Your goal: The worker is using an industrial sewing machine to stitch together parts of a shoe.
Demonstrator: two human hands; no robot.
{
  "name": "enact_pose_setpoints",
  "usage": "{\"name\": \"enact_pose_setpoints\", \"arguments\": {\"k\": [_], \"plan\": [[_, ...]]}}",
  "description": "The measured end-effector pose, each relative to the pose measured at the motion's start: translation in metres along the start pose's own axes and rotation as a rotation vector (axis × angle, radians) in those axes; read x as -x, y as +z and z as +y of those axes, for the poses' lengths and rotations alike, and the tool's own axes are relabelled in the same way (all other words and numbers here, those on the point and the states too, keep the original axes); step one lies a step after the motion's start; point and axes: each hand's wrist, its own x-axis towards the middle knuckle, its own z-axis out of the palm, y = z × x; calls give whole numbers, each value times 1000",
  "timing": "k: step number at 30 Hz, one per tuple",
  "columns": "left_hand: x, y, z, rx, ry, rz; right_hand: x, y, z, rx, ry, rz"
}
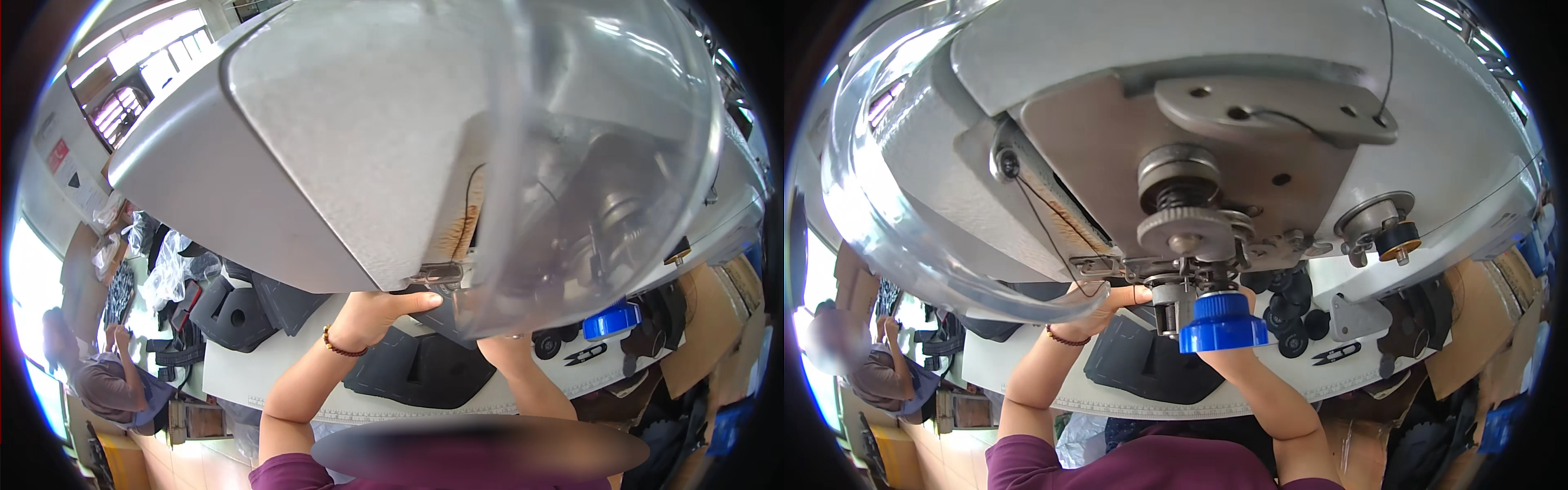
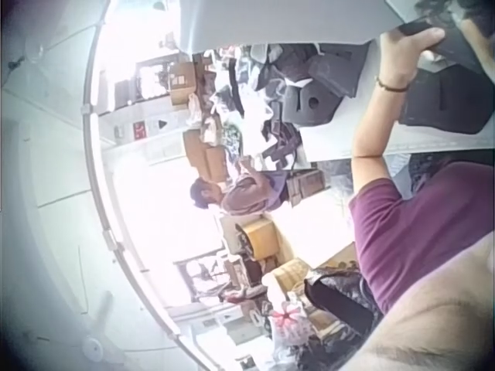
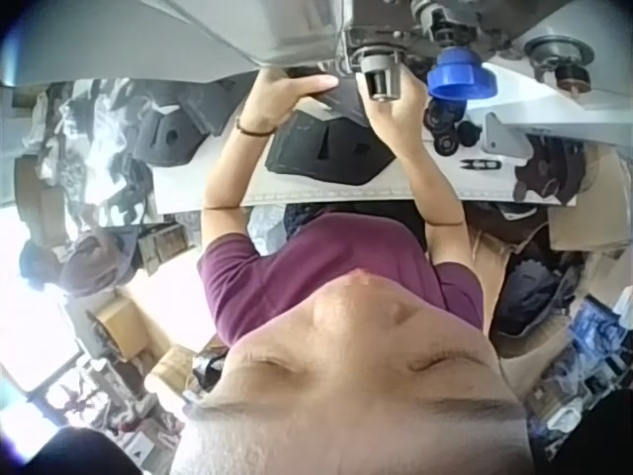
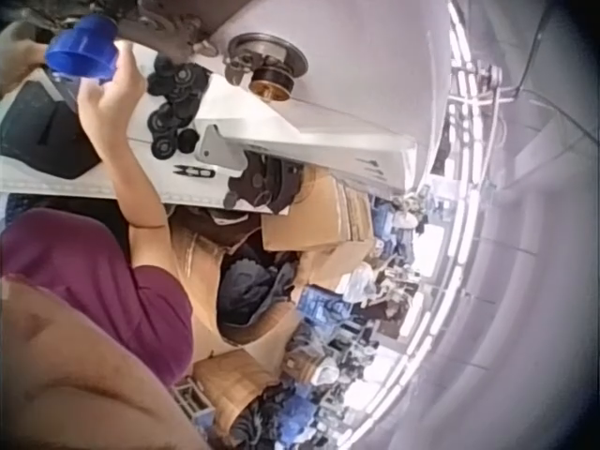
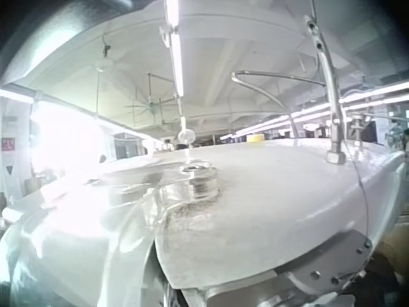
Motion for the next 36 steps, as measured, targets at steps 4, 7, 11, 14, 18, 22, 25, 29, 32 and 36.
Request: {"name": "enact_pose_setpoints", "arguments": {"k": [4, 7, 11, 14, 18, 22, 25, 29, 32, 36], "plan": [[1, 2, 2, 15, 64, -13, -4, -1, 2, 14, -59, 45], [1, 3, 4, -30, 53, -18, -2, 1, 7, -35, -41, 63], [1, 1, 3, -104, 109, 1, -2, 0, 4, -127, -25, 11], [0, 5, 4, -113, 153, -3, 6, -1, 5, 143, -66, -16], [-1, -2, -4, -160, 106, 43, 11, 4, 3, 315, -94, -38], [6, 3, -4, -189, 126, 104, 11, 7, -1, 213, 20, -91], [18, 20, -8, -255, 104, 258, 8, 1, -4, 58, 189, -99], [43, 22, -26, -819, 624, 501, -22, -28, -7, -147, 236, -111], [48, 37, -22, -1090, 827, 420, -38, -49, 3, -189, 345, -353], [34, 52, -13, -1314, 1072, 391, -38, -37, 20, -256, 362, -400]]}}
